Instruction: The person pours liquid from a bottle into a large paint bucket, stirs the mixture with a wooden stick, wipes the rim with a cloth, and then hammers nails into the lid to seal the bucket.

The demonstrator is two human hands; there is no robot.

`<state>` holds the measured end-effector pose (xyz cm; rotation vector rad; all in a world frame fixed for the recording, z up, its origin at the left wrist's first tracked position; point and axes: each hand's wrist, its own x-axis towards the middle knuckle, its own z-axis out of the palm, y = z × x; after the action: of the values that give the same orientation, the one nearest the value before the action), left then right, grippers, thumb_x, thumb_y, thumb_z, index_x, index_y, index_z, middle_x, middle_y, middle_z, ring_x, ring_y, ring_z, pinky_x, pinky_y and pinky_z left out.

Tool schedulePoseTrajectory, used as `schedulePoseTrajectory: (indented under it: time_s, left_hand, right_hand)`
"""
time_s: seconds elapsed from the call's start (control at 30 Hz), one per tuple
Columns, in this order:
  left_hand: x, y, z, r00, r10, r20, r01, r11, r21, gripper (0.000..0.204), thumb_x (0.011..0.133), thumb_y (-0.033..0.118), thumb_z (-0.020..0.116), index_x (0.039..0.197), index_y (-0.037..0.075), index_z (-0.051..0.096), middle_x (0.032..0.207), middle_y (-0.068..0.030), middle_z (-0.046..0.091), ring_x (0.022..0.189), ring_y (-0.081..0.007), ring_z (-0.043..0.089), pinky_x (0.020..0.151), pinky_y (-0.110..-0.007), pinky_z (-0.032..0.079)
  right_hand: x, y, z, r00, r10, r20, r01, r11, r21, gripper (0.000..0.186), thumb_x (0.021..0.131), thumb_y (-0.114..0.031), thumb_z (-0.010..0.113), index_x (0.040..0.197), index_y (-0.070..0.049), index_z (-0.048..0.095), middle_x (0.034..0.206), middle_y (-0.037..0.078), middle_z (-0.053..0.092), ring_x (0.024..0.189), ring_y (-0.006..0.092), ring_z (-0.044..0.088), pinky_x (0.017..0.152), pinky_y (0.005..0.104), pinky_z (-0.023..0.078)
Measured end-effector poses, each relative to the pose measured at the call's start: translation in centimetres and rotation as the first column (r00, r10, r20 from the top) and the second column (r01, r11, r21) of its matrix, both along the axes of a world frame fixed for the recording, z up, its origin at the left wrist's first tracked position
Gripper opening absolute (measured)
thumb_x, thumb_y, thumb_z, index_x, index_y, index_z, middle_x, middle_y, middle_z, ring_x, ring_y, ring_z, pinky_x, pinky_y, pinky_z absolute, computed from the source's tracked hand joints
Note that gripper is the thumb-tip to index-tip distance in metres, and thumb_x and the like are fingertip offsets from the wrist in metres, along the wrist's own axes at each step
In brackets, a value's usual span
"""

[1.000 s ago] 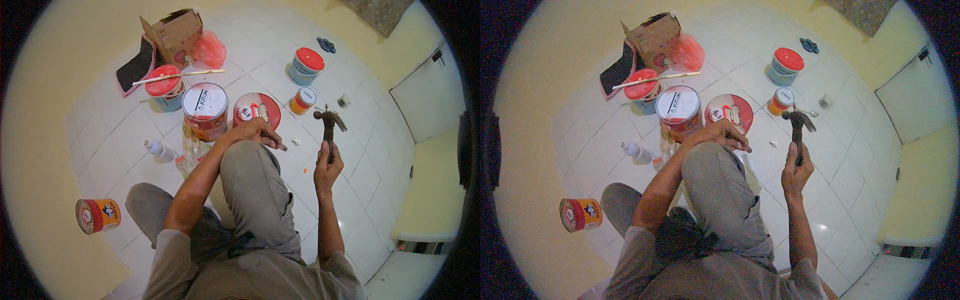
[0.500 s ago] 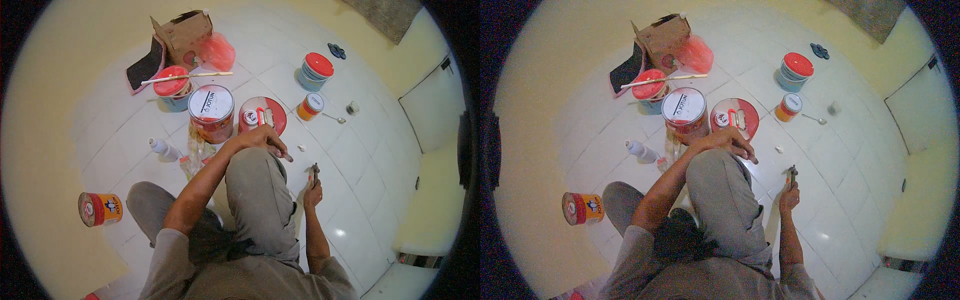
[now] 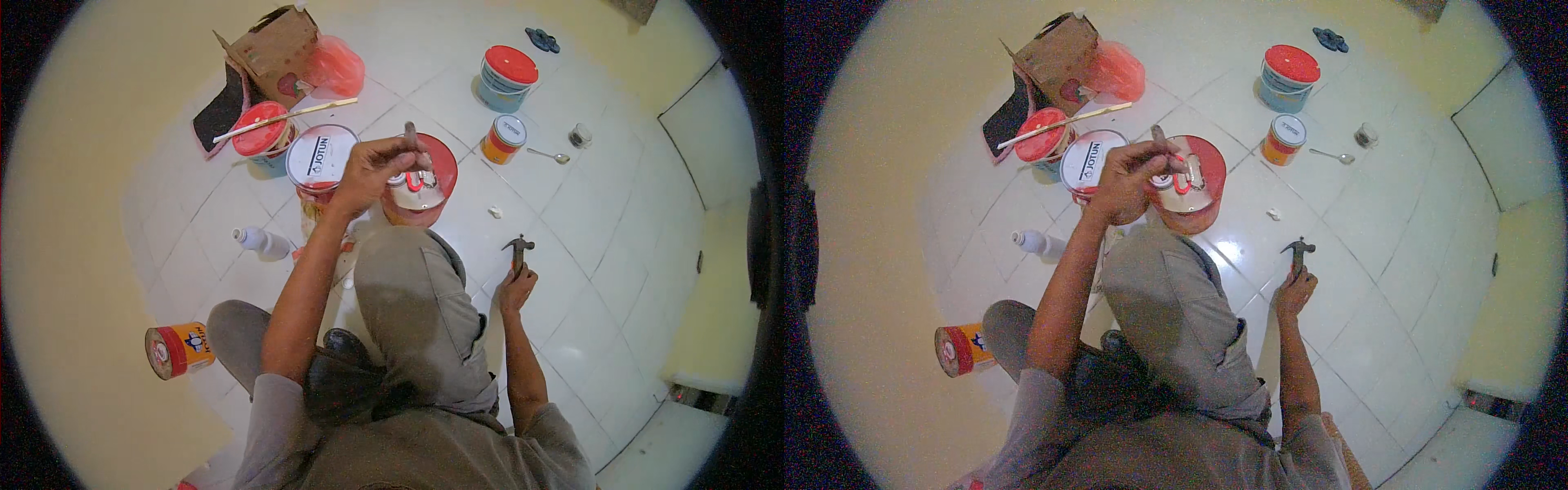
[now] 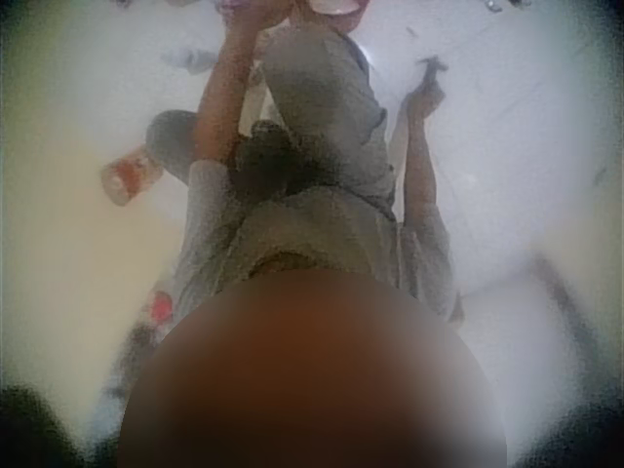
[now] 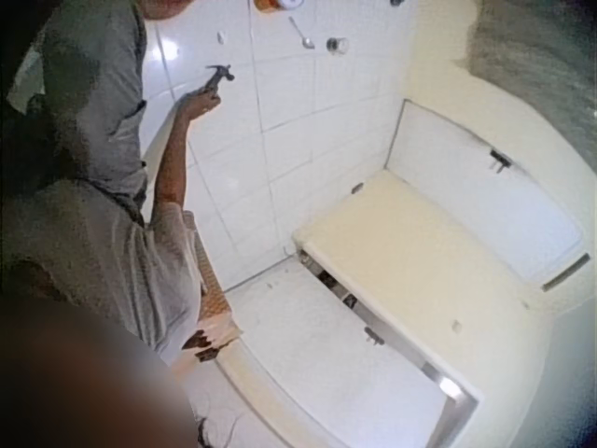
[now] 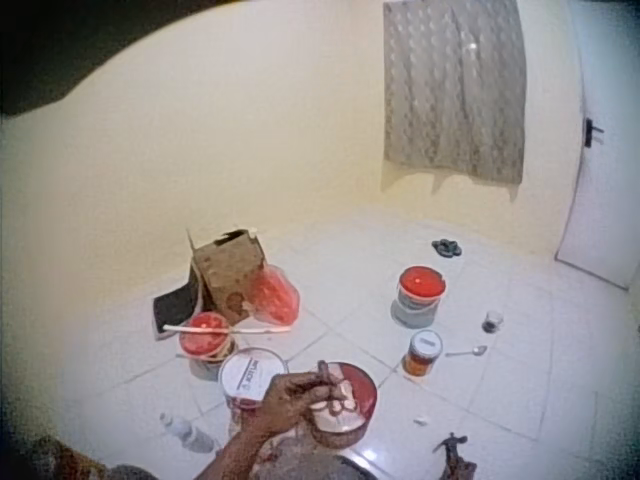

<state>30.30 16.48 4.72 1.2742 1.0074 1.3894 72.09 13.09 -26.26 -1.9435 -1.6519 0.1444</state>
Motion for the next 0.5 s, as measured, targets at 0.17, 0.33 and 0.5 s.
schedulePoseTrajectory:
  time_s: [0.17, 0.33, 0.5]
  left_hand:
    - [-3.1, -3.9, -0.8, 0.973, 0.219, -0.067, -0.221, 0.975, -0.025, 0.026, 0.096, 0.011, 0.07, 0.117, -0.004, 0.072, 0.102, -0.0065, 0.075, 0.086, -0.0119, 0.067, 0.081, -0.029, 0.056]
    - [-1.3, -9.9, -12.1, 0.853, 0.387, -0.349, -0.484, 0.837, -0.256, 0.024, 0.089, 0.016, 0.075, 0.107, 0.001, 0.077, 0.089, -0.0073, 0.075, 0.073, -0.0146, 0.068, 0.069, -0.031, 0.057]
    - [1.0, -14.1, -23.7, 0.645, 0.185, -0.742, -0.651, 0.641, -0.407, 0.023, 0.081, 0.023, 0.076, 0.093, 0.004, 0.078, 0.092, -0.0174, 0.075, 0.083, -0.0293, 0.074, 0.075, -0.044, 0.06]
  right_hand:
    - [0.0, 0.5, 1.4, 0.994, 0.082, 0.068, -0.063, 0.968, -0.245, 0.052, 0.089, -0.016, 0.072, 0.134, 0.004, 0.056, 0.117, 0.024, 0.055, 0.111, 0.0418, 0.056, 0.099, 0.0507, 0.045]
    - [0.1, 4.4, 4.4, 0.985, 0.168, 0.041, -0.167, 0.986, -0.022, 0.052, 0.092, -0.015, 0.068, 0.137, 0.007, 0.053, 0.124, 0.026, 0.056, 0.114, 0.0385, 0.056, 0.096, 0.046, 0.049]
    - [-10.7, 10.9, 16.9, 0.806, 0.509, -0.302, -0.487, 0.86, 0.151, 0.037, 0.099, -0.01, 0.062, 0.134, 0.0, 0.061, 0.119, 0.02, 0.067, 0.102, 0.0285, 0.066, 0.092, 0.04, 0.053]
